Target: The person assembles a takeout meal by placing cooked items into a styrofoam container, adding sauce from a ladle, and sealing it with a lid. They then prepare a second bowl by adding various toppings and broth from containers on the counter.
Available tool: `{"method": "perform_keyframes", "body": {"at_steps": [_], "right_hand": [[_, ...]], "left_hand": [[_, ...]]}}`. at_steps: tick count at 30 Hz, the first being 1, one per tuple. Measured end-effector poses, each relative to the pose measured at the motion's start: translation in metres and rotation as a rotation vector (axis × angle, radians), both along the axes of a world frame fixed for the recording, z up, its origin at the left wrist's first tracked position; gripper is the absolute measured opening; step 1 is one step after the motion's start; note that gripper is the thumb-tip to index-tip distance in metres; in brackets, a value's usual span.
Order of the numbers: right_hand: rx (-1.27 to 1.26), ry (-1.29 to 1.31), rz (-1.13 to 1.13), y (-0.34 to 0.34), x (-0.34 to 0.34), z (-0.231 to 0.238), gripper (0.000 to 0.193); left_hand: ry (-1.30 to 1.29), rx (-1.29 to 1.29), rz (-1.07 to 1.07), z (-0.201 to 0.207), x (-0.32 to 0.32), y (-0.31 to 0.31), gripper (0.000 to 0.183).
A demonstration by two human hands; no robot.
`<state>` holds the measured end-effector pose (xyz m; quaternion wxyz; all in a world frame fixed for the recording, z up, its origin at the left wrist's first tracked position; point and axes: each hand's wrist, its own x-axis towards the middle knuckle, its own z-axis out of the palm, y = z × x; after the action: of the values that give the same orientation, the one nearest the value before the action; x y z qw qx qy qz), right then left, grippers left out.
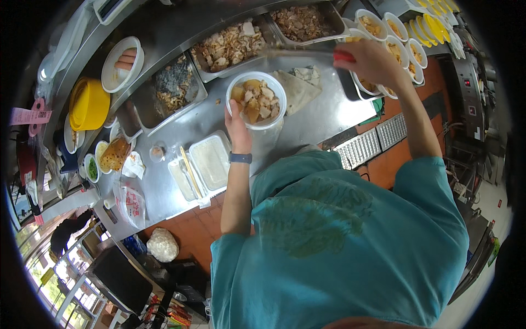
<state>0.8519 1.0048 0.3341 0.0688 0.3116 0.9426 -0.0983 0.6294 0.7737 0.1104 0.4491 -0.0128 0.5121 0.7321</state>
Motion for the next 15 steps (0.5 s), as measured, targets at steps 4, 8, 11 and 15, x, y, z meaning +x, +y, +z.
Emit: {"method": "perform_keyframes", "body": {"at_steps": [4,8,11,15], "right_hand": [[-0.122,-0.051,0.141,-0.031,-0.005,-0.012,0.037],[-0.080,-0.027,0.132,-0.047,-0.008,-0.024,0.032],[-0.070,0.017,0.108,-0.042,0.003,-0.016,0.030],[-0.108,0.000,0.037,-0.038,0.008,-0.008,0.031]], "left_hand": [[0.037,-0.004,-0.017,0.002,0.003,0.004,0.058],[0.082,-0.003,-0.047,-0.001,0.010,0.005,0.060],[0.036,0.004,0.010,-0.001,0.012,0.005,0.059],[-0.007,-0.005,0.041,0.002,0.011,0.007,0.060]]}}
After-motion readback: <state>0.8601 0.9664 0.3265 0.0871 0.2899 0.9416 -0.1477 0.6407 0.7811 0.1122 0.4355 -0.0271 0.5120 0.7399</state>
